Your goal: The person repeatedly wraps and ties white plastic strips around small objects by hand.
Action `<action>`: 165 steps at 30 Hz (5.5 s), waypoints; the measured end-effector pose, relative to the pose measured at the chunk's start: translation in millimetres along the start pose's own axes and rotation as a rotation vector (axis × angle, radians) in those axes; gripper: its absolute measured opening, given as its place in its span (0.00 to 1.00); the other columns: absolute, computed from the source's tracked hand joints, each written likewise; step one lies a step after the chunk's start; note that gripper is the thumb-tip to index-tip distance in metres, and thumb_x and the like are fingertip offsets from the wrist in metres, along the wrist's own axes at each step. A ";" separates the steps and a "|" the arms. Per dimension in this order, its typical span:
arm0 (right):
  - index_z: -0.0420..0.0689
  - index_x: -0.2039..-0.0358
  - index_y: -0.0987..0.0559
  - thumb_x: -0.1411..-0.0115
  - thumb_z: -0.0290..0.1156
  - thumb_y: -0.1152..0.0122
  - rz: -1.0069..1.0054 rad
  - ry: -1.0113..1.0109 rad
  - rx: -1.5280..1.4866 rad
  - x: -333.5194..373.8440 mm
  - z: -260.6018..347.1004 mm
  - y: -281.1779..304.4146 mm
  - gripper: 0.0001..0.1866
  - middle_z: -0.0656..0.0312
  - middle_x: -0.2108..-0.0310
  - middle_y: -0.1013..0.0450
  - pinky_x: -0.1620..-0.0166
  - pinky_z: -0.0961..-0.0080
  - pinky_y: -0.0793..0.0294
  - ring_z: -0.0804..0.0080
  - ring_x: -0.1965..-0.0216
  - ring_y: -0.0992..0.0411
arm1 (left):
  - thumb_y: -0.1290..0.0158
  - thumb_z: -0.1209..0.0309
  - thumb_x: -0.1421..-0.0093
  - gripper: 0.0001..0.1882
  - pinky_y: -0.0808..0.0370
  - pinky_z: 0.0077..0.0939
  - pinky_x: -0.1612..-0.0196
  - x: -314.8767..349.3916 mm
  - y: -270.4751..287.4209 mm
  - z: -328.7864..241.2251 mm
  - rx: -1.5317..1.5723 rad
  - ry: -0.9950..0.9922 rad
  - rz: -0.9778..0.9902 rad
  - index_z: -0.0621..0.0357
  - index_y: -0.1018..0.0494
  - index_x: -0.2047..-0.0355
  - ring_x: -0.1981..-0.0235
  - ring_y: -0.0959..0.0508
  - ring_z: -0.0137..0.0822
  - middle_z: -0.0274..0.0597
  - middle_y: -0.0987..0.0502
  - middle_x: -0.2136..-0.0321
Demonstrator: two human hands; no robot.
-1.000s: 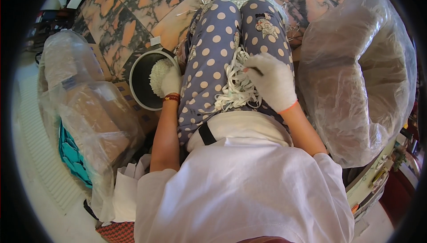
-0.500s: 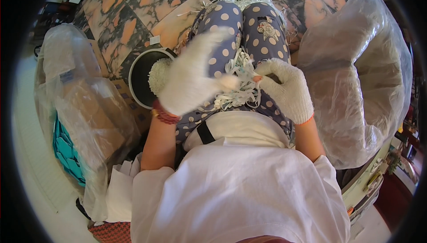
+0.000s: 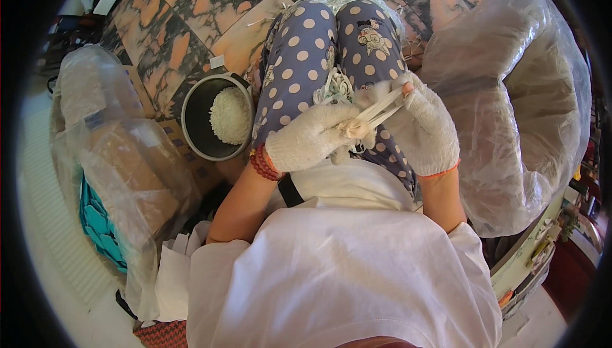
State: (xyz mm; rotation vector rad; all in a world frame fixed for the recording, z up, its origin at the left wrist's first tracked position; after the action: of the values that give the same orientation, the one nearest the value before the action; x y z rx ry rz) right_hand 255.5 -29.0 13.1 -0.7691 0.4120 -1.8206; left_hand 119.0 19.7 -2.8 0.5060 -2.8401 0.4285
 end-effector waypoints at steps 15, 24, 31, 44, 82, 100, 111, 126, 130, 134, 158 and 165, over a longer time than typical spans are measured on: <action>0.41 0.69 0.26 0.36 0.23 0.43 -0.234 0.967 1.076 32.4 168.5 29.3 0.04 0.67 0.73 0.33 0.71 0.75 0.36 0.74 0.75 0.37 | 0.52 0.62 0.27 0.16 0.36 0.16 0.81 62.1 40.2 36.2 0.364 0.032 -0.158 0.64 0.26 0.65 0.86 0.33 0.24 0.38 0.22 0.73; 0.50 0.53 0.18 0.42 0.35 0.31 0.000 0.341 1.797 -16.2 -34.9 7.7 0.16 0.57 0.58 0.20 0.63 0.62 0.20 0.54 0.65 0.19 | 0.51 0.59 0.28 0.18 0.40 0.12 0.71 47.7 62.5 38.0 0.582 -0.163 -0.447 0.61 0.27 0.49 0.74 0.35 0.19 0.31 0.30 0.64; 0.46 0.63 0.15 0.41 0.30 0.34 0.080 0.383 1.532 -17.6 -23.1 -3.1 0.06 0.54 0.66 0.19 0.62 0.62 0.21 0.55 0.65 0.20 | 0.47 0.68 0.28 0.22 0.35 0.17 0.69 24.9 59.5 29.7 0.352 0.000 -0.386 0.64 0.30 0.37 0.71 0.33 0.18 0.28 0.36 0.71; 0.42 0.59 0.22 0.34 0.23 0.44 -0.065 -0.004 0.520 -5.5 27.3 -0.3 0.05 0.70 0.74 0.27 0.77 0.87 0.40 0.88 0.81 0.41 | 0.44 0.63 0.29 0.13 0.28 0.26 0.65 -13.4 10.5 2.1 -0.440 -0.216 -0.128 0.61 0.22 0.63 0.72 0.28 0.30 0.36 0.27 0.75; 0.45 0.51 0.16 0.36 0.24 0.40 -0.762 0.759 2.099 80.8 212.6 121.1 0.14 0.60 0.53 0.19 0.47 0.70 0.22 0.68 0.51 0.21 | 0.54 0.69 0.27 0.14 0.40 0.14 0.72 11.0 61.5 30.6 1.113 -0.286 -0.237 0.64 0.28 0.47 0.75 0.38 0.19 0.30 0.36 0.68; 0.37 0.58 0.17 0.27 0.41 0.47 0.122 -0.086 0.606 11.6 9.3 -13.0 0.19 0.66 0.73 0.23 0.74 0.85 0.32 0.83 0.77 0.29 | 0.62 0.58 0.21 0.19 0.32 0.19 0.70 -13.5 24.5 30.1 -0.032 0.026 -0.120 0.59 0.27 0.55 0.71 0.32 0.20 0.30 0.28 0.69; 0.47 0.67 0.27 0.22 0.46 0.53 0.042 -0.142 -0.116 0.2 8.9 9.8 0.19 0.69 0.78 0.36 0.81 0.80 0.43 0.80 0.82 0.42 | 0.54 0.76 0.31 0.07 0.31 0.22 0.60 -1.7 1.7 21.0 -0.039 -0.092 -0.021 0.61 0.31 0.69 0.68 0.31 0.26 0.33 0.29 0.71; 0.51 0.79 0.37 0.28 0.31 0.55 -0.185 0.864 -0.108 92.4 267.4 186.9 0.19 0.69 0.81 0.44 0.72 0.73 0.43 0.72 0.78 0.44 | 0.50 0.64 0.26 0.16 0.29 0.22 0.60 37.4 27.9 45.4 -0.083 -0.055 -0.038 0.64 0.27 0.68 0.70 0.26 0.27 0.33 0.28 0.75; 0.49 0.75 0.33 0.26 0.33 0.54 -0.319 0.832 0.000 92.8 222.9 165.8 0.16 0.69 0.79 0.45 0.69 0.72 0.43 0.70 0.75 0.47 | 0.54 0.64 0.26 0.15 0.31 0.19 0.67 33.4 40.1 45.0 0.122 -0.071 -0.235 0.63 0.26 0.64 0.73 0.29 0.26 0.32 0.26 0.70; 0.45 0.72 0.29 0.31 0.30 0.44 -0.496 0.572 0.315 73.5 155.1 127.3 0.11 0.67 0.77 0.35 0.68 0.69 0.35 0.70 0.75 0.38 | 0.53 0.73 0.28 0.13 0.30 0.18 0.71 33.7 41.1 40.1 0.406 -0.011 -0.188 0.64 0.24 0.49 0.76 0.28 0.22 0.30 0.22 0.71; 0.37 0.44 0.22 0.42 0.23 0.36 -0.263 -0.057 0.711 35.7 -0.4 55.6 0.23 0.70 0.73 0.29 0.71 0.84 0.32 0.85 0.76 0.35 | 0.34 0.72 0.44 0.04 0.23 0.30 0.66 -8.3 5.5 9.8 -0.739 -0.196 -0.464 0.56 0.16 0.68 0.71 0.19 0.42 0.42 0.18 0.71; 0.44 0.39 0.23 0.46 0.27 0.26 0.046 0.077 1.205 23.3 -11.7 13.0 0.32 0.59 0.74 0.26 0.65 0.75 0.24 0.73 0.73 0.27 | 0.37 0.78 0.39 0.02 0.23 0.21 0.63 1.7 21.7 -17.4 -0.325 -0.158 -0.456 0.64 0.17 0.66 0.69 0.20 0.25 0.39 0.17 0.68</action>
State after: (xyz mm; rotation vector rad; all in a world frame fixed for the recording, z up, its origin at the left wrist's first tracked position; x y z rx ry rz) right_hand 251.5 -56.4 3.8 0.1545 -0.6046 -1.6622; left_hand 112.3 44.2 8.6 1.1165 -2.7319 -0.1597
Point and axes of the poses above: each hand's wrist, its own x-axis away from the middle knuckle, its own y-axis out of the back of the hand, z = x × y, the point moved 7 cm from there along -x, towards the middle knuckle
